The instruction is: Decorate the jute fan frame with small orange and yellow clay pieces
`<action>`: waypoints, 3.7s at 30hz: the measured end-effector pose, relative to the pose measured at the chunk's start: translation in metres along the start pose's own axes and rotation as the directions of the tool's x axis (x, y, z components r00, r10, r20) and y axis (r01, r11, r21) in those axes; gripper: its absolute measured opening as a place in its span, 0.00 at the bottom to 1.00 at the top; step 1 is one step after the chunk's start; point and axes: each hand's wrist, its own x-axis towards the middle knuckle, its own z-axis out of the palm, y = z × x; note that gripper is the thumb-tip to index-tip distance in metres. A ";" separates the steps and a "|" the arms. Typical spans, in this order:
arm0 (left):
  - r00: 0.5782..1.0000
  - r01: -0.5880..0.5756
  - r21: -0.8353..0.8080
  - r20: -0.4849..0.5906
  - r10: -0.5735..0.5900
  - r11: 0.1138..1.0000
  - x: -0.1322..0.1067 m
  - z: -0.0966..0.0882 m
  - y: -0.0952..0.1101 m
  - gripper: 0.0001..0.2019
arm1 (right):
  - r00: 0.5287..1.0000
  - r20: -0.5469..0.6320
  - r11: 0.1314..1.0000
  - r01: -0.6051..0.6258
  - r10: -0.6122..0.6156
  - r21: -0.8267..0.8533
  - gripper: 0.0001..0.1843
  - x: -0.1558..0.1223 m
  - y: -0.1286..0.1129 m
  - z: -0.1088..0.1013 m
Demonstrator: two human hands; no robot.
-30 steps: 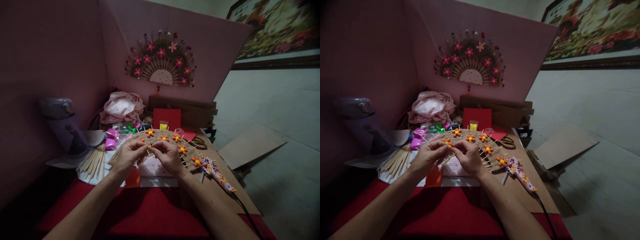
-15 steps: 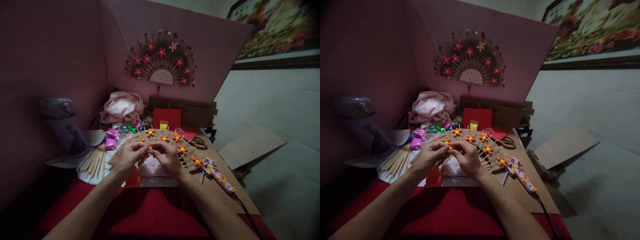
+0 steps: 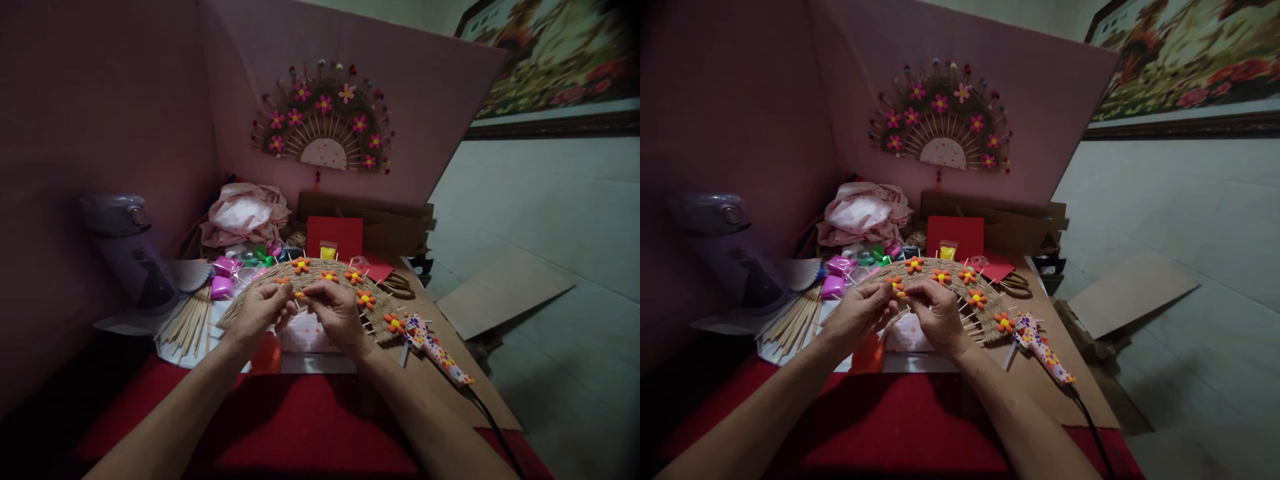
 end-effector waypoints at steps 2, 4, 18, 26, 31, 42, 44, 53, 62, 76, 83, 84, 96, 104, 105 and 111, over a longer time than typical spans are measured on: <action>1.000 -0.006 0.030 0.008 0.006 1.000 0.000 0.000 0.001 0.16 | 1.000 0.005 1.000 0.006 -0.006 -0.011 0.01 0.000 0.000 0.000; 1.000 -0.025 0.062 0.008 0.025 0.998 0.000 0.000 0.001 0.14 | 1.000 0.026 1.000 0.006 -0.006 -0.010 0.03 0.000 -0.002 -0.001; 0.662 -0.148 0.668 -0.482 0.575 0.730 0.004 -0.021 0.024 0.08 | 0.986 0.086 0.981 0.153 -0.143 -0.121 0.04 0.022 0.000 0.001; 0.765 0.217 0.806 -0.491 0.418 0.550 0.022 -0.060 0.013 0.10 | 0.899 0.376 0.849 0.370 -0.225 -0.377 0.03 0.070 0.009 0.023; 0.751 0.275 0.771 -0.545 0.372 0.574 0.022 -0.070 0.012 0.10 | 0.840 0.500 0.782 0.452 -0.211 -0.429 0.04 0.087 0.018 0.043; 0.771 0.219 0.661 -0.568 0.287 0.718 0.032 -0.082 0.000 0.06 | 0.800 0.563 0.774 0.485 -0.205 -0.407 0.05 0.089 0.023 0.062; 0.768 0.200 0.628 -0.577 0.277 0.752 0.033 -0.082 0.000 0.06 | 0.796 0.568 0.775 0.489 -0.208 -0.401 0.05 0.089 0.024 0.063; 0.760 0.103 0.439 -0.614 0.214 0.893 0.028 -0.071 0.007 0.05 | 0.782 0.580 0.773 0.507 -0.228 -0.380 0.05 0.090 0.028 0.065; 0.750 0.067 0.320 -0.641 0.164 0.945 0.024 -0.064 0.011 0.04 | 0.762 0.598 0.715 0.561 -0.250 -0.417 0.18 0.086 0.020 0.052; 0.720 0.037 0.258 -0.676 0.153 0.965 0.023 -0.055 0.015 0.05 | 0.679 0.699 0.497 0.697 -0.226 -0.516 0.09 0.073 0.018 0.047; 0.715 0.028 0.259 -0.680 0.161 0.966 0.024 -0.057 0.013 0.05 | 0.663 0.700 0.450 0.727 -0.264 -0.519 0.11 0.068 0.016 0.047; 0.713 0.028 0.259 -0.682 0.162 0.966 0.024 -0.057 0.013 0.05 | 0.651 0.710 0.439 0.739 -0.267 -0.512 0.11 0.067 0.016 0.048; 0.724 0.019 0.274 -0.668 0.176 0.962 0.025 -0.059 0.011 0.06 | 0.668 0.690 0.400 0.734 -0.279 -0.549 0.13 0.062 0.011 0.047; 0.727 0.026 0.282 -0.664 0.176 0.959 0.025 -0.060 0.011 0.06 | 0.722 0.632 0.489 0.674 -0.281 -0.553 0.13 0.062 0.011 0.047; 0.726 0.026 0.282 -0.665 0.176 0.959 0.025 -0.060 0.011 0.05 | 0.747 0.606 0.506 0.648 -0.276 -0.569 0.13 0.063 0.012 0.046; 0.723 0.020 0.289 -0.665 0.186 0.957 0.027 -0.062 0.008 0.05 | 0.753 0.606 0.479 0.643 -0.255 -0.598 0.10 0.060 0.014 0.048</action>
